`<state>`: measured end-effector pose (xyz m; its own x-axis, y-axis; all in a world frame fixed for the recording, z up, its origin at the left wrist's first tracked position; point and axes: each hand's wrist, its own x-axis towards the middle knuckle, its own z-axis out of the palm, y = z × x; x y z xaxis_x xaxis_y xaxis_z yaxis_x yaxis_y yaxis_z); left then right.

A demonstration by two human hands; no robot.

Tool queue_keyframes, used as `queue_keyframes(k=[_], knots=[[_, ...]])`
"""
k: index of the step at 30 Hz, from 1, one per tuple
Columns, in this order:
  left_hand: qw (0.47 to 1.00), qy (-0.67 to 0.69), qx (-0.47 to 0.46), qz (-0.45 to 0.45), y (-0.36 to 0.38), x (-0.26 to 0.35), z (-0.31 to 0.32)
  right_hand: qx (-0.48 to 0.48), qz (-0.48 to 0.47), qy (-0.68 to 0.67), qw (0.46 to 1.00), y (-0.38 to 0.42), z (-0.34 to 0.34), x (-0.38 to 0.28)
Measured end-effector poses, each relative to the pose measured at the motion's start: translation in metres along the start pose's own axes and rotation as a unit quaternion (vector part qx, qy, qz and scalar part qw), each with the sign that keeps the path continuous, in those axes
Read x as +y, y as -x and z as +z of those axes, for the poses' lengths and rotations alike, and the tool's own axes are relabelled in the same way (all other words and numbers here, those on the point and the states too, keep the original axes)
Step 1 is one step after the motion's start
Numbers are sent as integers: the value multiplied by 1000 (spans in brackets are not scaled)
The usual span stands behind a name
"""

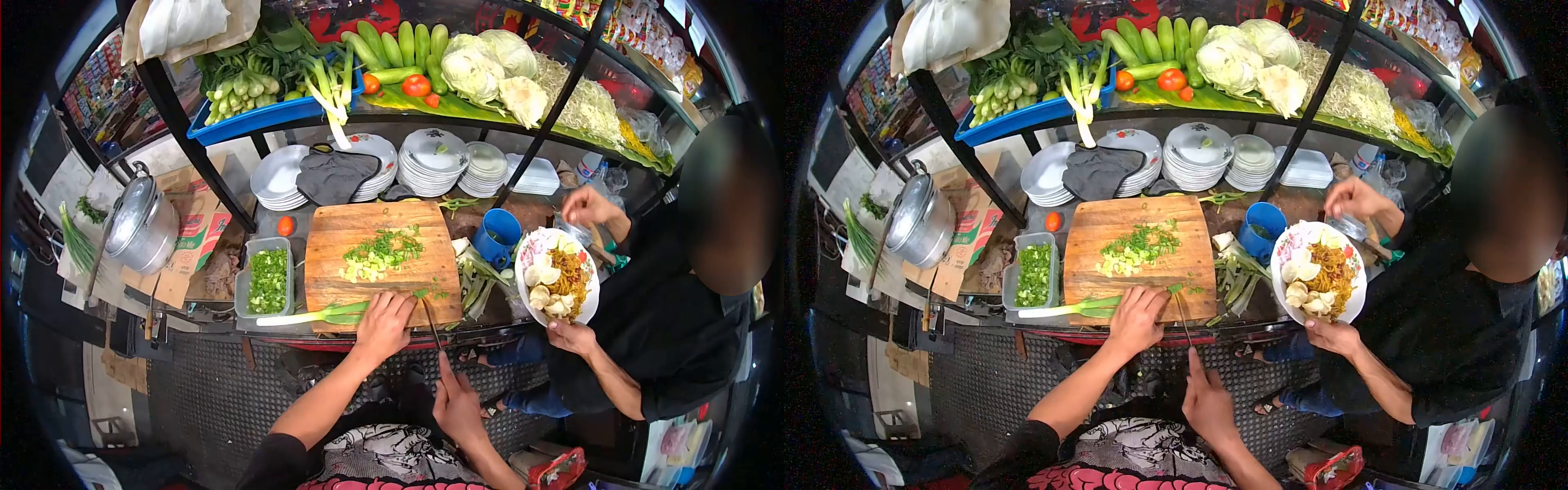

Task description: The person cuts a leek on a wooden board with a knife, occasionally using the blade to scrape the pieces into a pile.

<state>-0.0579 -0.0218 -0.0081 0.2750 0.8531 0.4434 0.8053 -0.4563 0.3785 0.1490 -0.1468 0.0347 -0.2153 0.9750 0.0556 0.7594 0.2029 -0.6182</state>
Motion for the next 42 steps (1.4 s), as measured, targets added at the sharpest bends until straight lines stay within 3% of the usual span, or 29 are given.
queue_keyframes(k=[2,12,19,31,42], knots=[[1000,4,1,1,1,1,-1,35,-49,-3,998,-16,13,5],[1000,-1,6,3,0,1,-2,-22,37,58,997,-38,20,-9],[1000,10,11,-5,2,1,-2,6,-7,-2,1000,9,-7,-5],[1000,7,9,-17,6,0,3,-33,12,58,998,-48,14,-8],[1000,-8,12,-12,2,4,-6,-12,-13,-11,1000,5,-1,-1]])
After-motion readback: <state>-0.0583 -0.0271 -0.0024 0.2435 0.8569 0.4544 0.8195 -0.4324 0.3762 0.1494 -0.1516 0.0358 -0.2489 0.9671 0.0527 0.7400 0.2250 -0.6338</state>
